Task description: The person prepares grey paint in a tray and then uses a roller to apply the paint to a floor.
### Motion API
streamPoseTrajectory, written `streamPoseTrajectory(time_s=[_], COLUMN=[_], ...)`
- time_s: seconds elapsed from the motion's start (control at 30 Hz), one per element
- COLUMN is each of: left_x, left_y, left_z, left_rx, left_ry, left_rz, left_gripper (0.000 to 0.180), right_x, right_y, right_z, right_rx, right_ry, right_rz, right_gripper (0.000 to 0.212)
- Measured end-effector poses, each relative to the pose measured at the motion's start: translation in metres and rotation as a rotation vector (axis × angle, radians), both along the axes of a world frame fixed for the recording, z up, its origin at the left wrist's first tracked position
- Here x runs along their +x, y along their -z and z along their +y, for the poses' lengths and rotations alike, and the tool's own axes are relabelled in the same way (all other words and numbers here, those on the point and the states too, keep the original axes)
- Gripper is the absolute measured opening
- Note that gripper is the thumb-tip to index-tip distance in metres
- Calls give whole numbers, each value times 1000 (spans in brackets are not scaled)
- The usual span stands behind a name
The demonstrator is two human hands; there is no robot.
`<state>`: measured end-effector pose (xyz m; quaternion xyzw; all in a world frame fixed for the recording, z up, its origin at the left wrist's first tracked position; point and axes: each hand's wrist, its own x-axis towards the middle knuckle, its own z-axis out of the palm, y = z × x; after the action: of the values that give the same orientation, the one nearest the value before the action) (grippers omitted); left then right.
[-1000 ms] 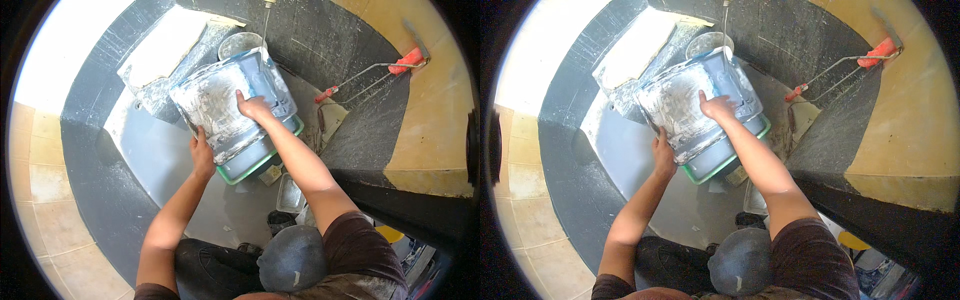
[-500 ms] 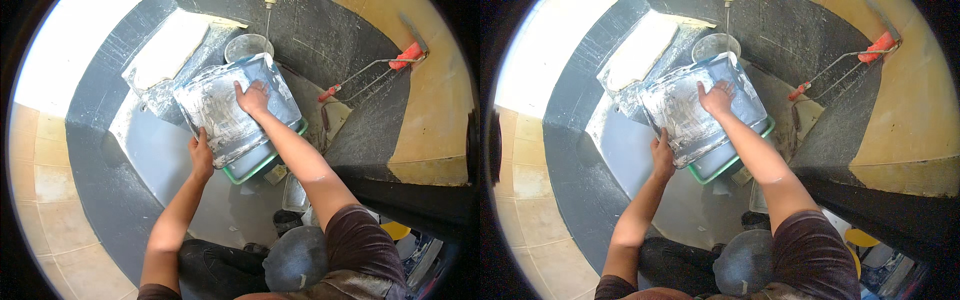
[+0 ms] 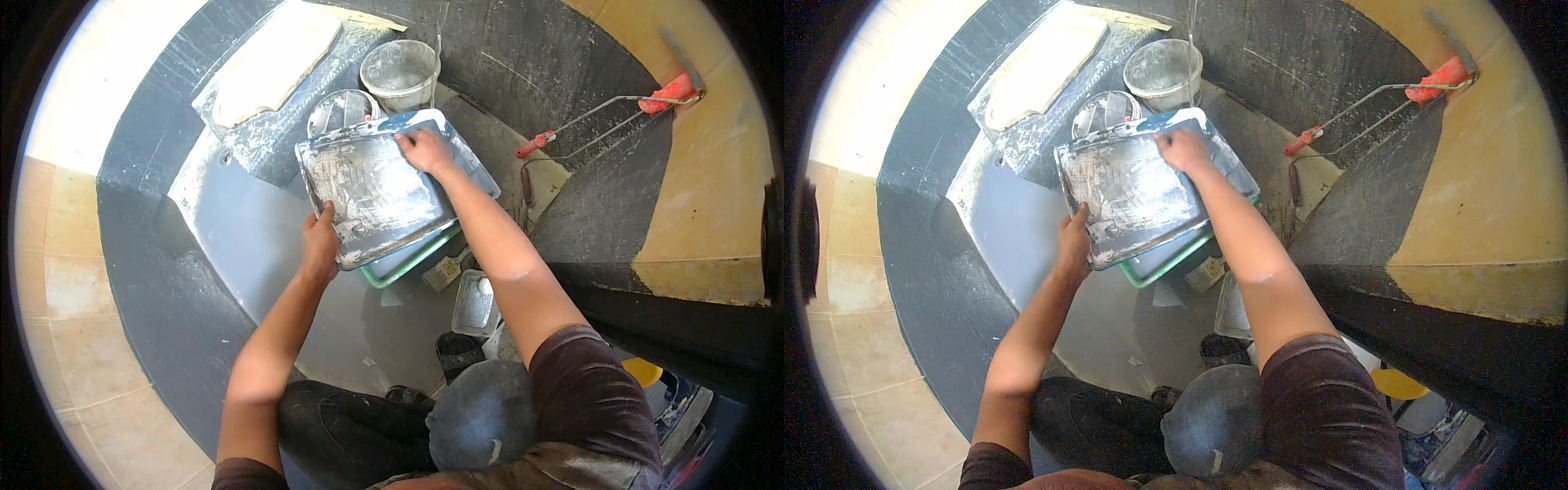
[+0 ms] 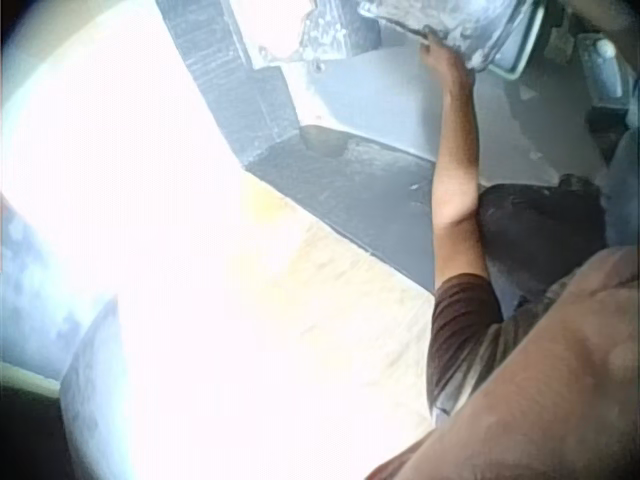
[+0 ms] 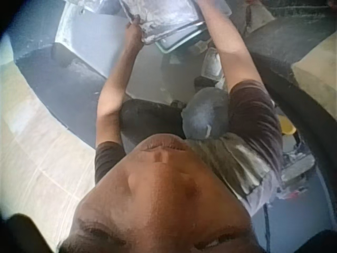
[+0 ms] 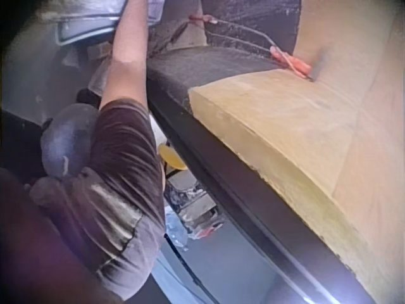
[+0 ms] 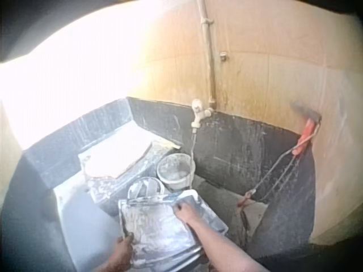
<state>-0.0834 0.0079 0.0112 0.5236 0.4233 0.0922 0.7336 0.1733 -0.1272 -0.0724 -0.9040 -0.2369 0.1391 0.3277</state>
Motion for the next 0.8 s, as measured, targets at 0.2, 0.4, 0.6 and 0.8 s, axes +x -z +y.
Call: streamPoseTrajectory(time_s=[0.2,0.4,0.6,0.8], left_x=[-1,-6,2,-2], left_y=[13,8,15,15], left_z=[8,13,5,0], left_rx=[24,61,78,200], left_ry=[22,34,27,56], left_rz=[47,59,47,71], left_gripper=[43,42,41,41], right_x=[27,26,19,16], right_y=[19,14,52,32], right_z=[0,24,2,15], right_rx=[-135,-348,-358,-199], right_ry=[178,-278,-179,-216], right_rz=[-45,-29,1,130], right_gripper=[41,35,44,70])
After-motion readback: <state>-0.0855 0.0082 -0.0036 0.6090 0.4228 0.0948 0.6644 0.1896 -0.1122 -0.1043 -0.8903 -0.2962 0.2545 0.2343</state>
